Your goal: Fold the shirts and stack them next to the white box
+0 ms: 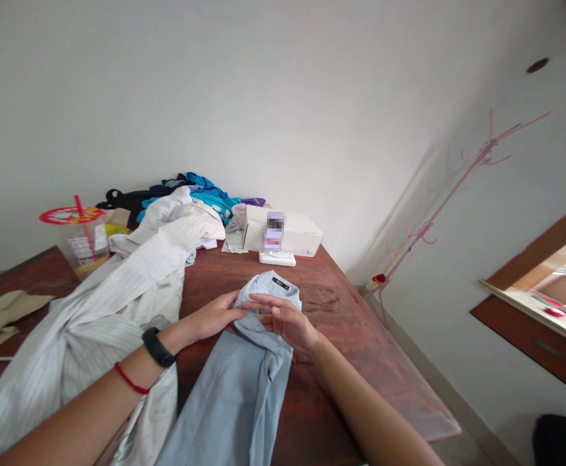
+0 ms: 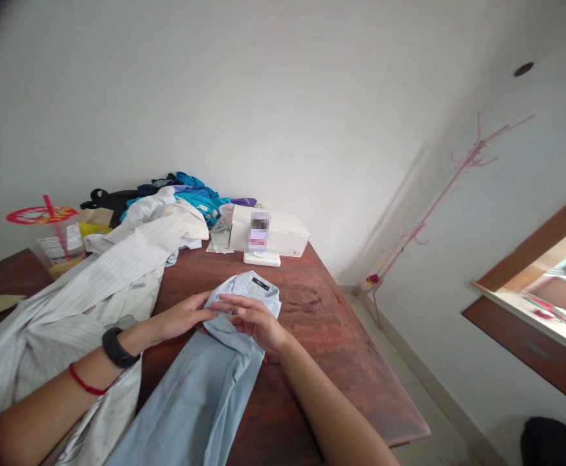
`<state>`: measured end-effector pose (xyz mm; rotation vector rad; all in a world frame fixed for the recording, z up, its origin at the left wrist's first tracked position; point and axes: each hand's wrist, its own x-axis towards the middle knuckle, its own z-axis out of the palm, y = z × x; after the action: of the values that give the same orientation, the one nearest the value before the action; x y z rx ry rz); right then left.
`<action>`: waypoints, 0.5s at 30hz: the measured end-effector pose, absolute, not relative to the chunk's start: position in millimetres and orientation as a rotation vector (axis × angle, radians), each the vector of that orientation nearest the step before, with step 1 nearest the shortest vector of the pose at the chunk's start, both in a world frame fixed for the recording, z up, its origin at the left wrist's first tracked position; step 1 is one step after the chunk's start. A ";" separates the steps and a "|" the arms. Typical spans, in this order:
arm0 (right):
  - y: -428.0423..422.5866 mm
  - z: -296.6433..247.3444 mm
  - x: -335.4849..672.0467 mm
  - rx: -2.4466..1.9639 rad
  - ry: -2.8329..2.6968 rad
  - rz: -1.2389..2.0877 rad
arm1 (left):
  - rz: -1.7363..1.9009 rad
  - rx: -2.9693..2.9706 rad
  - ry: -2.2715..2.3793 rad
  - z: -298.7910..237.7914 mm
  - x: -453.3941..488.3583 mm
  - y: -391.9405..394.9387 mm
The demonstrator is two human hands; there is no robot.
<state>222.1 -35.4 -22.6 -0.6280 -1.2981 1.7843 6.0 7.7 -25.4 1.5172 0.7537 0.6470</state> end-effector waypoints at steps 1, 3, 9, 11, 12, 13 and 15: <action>-35.8 -22.1 222.0 -0.625 -1.297 1.785 | 0.647 1.510 0.753 -25.5 6.0 7.6; -36.6 -20.7 221.8 -0.624 -1.302 1.783 | 0.647 1.497 0.751 -25.1 6.2 7.3; -36.5 -19.0 220.8 -0.756 -1.338 1.646 | 0.648 1.502 0.765 -22.5 7.1 6.7; -32.9 -21.4 220.8 -0.847 -1.314 1.487 | 0.659 1.491 0.777 -21.3 7.9 7.4; -30.2 -22.9 221.5 -0.893 -1.287 1.397 | 0.680 1.491 0.773 -20.6 8.2 8.1; -26.9 -24.4 222.7 -0.932 -1.253 1.308 | 0.714 1.500 0.761 -19.7 8.5 8.9; -19.9 -27.2 226.6 -0.988 -1.186 1.163 | 0.810 1.525 0.739 -17.5 8.4 10.9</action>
<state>226.6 -19.9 -27.2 -0.9877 -1.1863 1.1628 8.4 10.9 -17.5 1.5248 0.7389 0.8103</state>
